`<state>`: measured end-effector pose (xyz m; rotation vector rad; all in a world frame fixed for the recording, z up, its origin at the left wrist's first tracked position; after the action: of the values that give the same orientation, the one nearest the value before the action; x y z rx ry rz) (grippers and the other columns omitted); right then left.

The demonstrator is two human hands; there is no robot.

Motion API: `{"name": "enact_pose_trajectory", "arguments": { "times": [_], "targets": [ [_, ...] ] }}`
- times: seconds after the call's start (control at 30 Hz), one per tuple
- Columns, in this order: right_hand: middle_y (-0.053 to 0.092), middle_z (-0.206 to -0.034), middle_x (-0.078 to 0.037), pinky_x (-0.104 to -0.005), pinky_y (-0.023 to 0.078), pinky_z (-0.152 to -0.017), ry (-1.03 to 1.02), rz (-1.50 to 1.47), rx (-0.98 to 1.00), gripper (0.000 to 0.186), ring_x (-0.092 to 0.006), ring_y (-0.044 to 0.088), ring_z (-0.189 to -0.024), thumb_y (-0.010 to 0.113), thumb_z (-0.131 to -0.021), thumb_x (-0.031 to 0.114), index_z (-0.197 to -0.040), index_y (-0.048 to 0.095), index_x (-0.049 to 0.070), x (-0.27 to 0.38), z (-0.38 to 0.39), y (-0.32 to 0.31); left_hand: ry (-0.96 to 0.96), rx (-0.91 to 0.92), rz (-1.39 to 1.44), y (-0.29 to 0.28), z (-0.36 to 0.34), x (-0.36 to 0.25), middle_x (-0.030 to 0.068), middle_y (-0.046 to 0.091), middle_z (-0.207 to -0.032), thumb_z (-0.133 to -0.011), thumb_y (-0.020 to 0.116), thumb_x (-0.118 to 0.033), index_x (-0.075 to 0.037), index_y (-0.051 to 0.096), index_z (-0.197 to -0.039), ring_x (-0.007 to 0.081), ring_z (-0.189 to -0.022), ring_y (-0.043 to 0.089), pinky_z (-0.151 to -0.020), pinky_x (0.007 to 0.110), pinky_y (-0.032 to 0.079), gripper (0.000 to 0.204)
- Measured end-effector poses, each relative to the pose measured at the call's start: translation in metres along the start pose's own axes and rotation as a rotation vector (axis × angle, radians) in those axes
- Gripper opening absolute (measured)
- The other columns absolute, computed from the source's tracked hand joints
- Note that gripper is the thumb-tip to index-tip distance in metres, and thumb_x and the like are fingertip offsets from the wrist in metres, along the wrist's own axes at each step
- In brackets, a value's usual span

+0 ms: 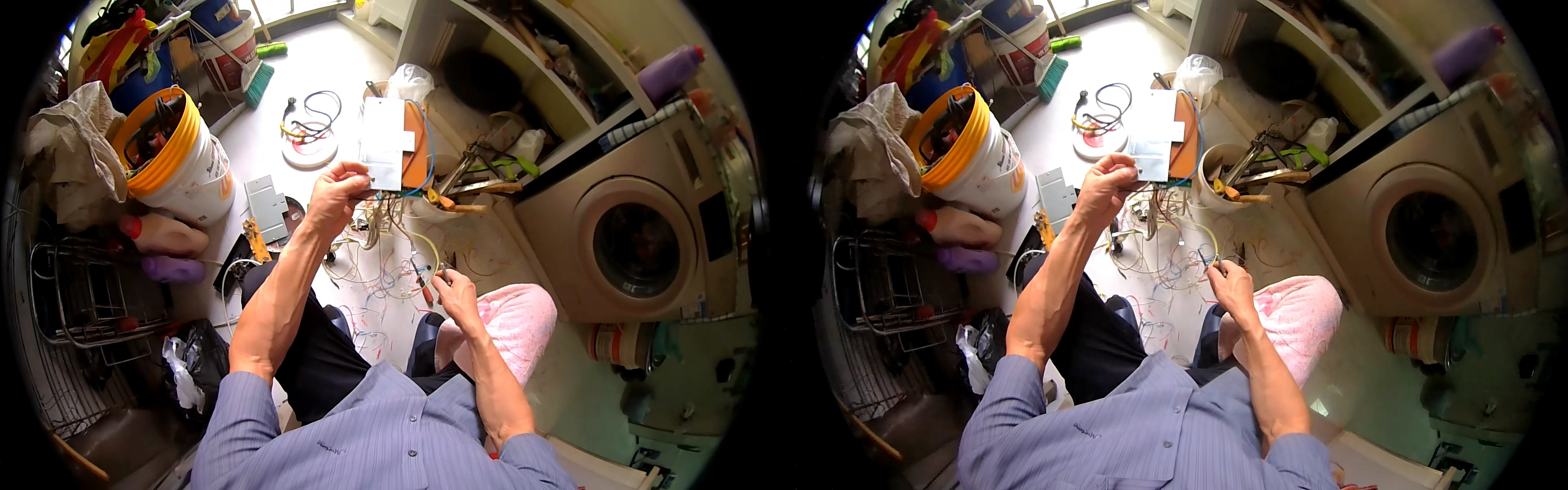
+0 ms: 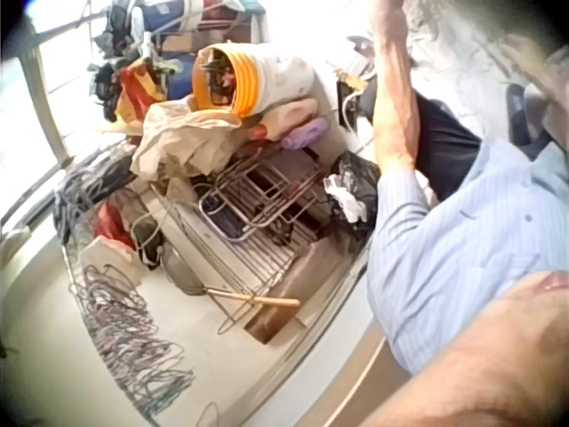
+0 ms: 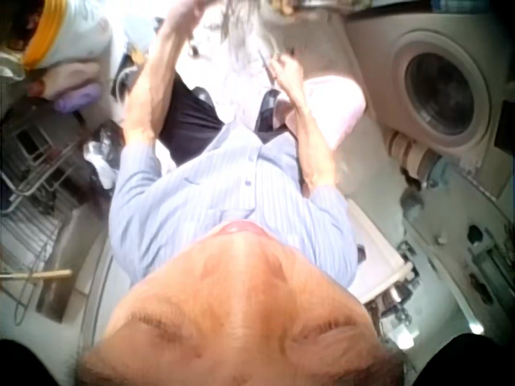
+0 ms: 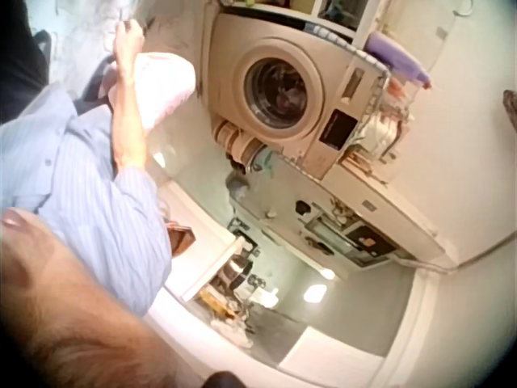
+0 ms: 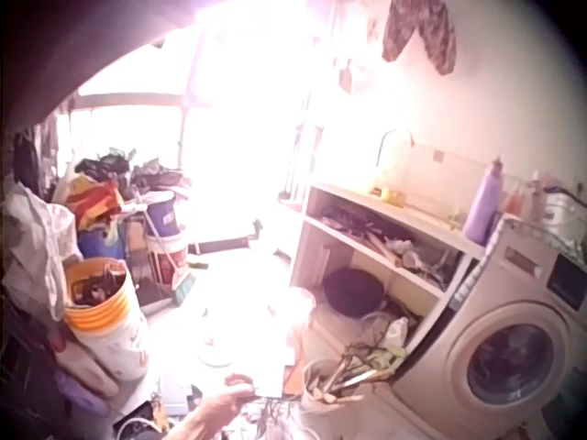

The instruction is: The person organizes a bundle of wires and uses a screwdriver to tighten components on an electronic circuit board assembly.

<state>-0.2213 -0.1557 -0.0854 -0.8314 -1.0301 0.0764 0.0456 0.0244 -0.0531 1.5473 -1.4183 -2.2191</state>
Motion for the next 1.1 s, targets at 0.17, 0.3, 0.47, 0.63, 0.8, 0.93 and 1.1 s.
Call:
{"name": "enact_pose_trajectory", "arguments": {
  "times": [0.17, 0.3, 0.47, 0.63, 0.8, 0.93, 1.1],
  "targets": [
    [0.070, -0.081, -0.006, -0.0239, 0.038, -0.046, 0.091, -0.677, -0.085, 0.029, -0.0068, 0.053, -0.053, 0.069, -0.096, 0.029, -0.101, 0.071, 0.001, 0.041, -0.017, -0.027, -0.111, 0.119, 0.020, 0.006, 0.017, 0.003, 0.0076, 0.071, -0.093, -0.087, 0.073, 0.002, -0.005, 0.066, -0.100, 0.0173, -0.083, 0.070, -0.081, 0.034, 0.061, 0.017],
    [0.067, -0.087, -0.006, -0.0213, 0.038, -0.046, -0.074, -0.857, -0.040, 0.041, -0.0056, 0.052, -0.059, 0.073, -0.094, 0.041, -0.106, 0.067, 0.003, 0.078, -0.043, -0.056, -0.173, 0.152, 0.023, 0.021, 0.031, 0.006, 0.0063, 0.070, -0.092, -0.086, 0.074, 0.002, -0.006, 0.063, -0.098, 0.0166, -0.083, 0.069, -0.078, 0.033, 0.059, 0.018],
    [0.062, -0.083, -0.001, -0.0211, 0.039, -0.048, -0.088, -0.900, -0.014, 0.047, -0.0056, 0.050, -0.059, 0.078, -0.088, 0.047, -0.105, 0.062, 0.006, 0.090, -0.057, -0.055, -0.202, 0.265, -0.025, 0.023, 0.035, 0.013, 0.0072, 0.071, -0.095, -0.085, 0.078, 0.000, -0.007, 0.059, -0.105, 0.0150, -0.084, 0.070, -0.078, 0.028, 0.056, 0.028],
    [0.060, -0.081, 0.003, -0.0218, 0.038, -0.050, -0.053, -0.911, 0.048, 0.042, -0.0056, 0.050, -0.059, 0.081, -0.086, 0.041, -0.104, 0.065, 0.007, 0.075, -0.055, -0.043, -0.274, 0.311, -0.050, 0.026, 0.037, 0.017, 0.0104, 0.072, -0.102, -0.084, 0.079, 0.000, -0.004, 0.048, -0.129, 0.0156, -0.090, 0.070, -0.083, 0.029, 0.055, 0.054],
    [0.061, -0.078, 0.003, -0.0218, 0.038, -0.051, -0.126, -0.891, 0.041, 0.039, -0.0056, 0.051, -0.058, 0.079, -0.089, 0.041, -0.100, 0.066, 0.006, 0.061, -0.054, -0.046, -0.380, 0.380, -0.067, 0.046, 0.042, 0.008, 0.0126, 0.070, -0.119, -0.083, 0.082, -0.007, -0.001, 0.035, -0.154, 0.0202, -0.103, 0.070, -0.098, 0.033, 0.053, 0.086],
    [0.060, -0.073, 0.003, -0.0223, 0.038, -0.049, -0.122, -0.904, 0.086, 0.034, -0.0057, 0.049, -0.056, 0.074, -0.095, 0.039, -0.092, 0.066, 0.006, 0.052, -0.051, -0.035, -0.511, 0.310, -0.117, 0.050, 0.039, 0.027, 0.0120, 0.069, -0.125, -0.088, 0.079, -0.018, -0.002, 0.050, -0.144, 0.0216, -0.107, 0.070, -0.097, 0.038, 0.056, 0.066],
    [0.063, -0.070, -0.001, -0.0232, 0.038, -0.046, -0.012, -0.777, 0.109, 0.035, -0.0066, 0.051, -0.052, 0.071, -0.098, 0.037, -0.083, 0.067, 0.006, 0.053, -0.051, -0.034, -0.551, 0.248, -0.218, 0.050, 0.039, 0.032, 0.0128, 0.070, -0.120, -0.094, 0.072, -0.031, -0.002, 0.058, -0.137, 0.0222, -0.102, 0.072, -0.088, 0.040, 0.061, 0.053]
  ]
}}
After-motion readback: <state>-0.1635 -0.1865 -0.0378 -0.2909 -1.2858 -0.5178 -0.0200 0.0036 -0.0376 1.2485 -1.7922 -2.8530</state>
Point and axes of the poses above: each hand's wrist, its own z-axis away from the middle knuckle, its own y-axis out of the palm, x = y × z, the point moved 1 cm from there along -z, towards the middle knuckle
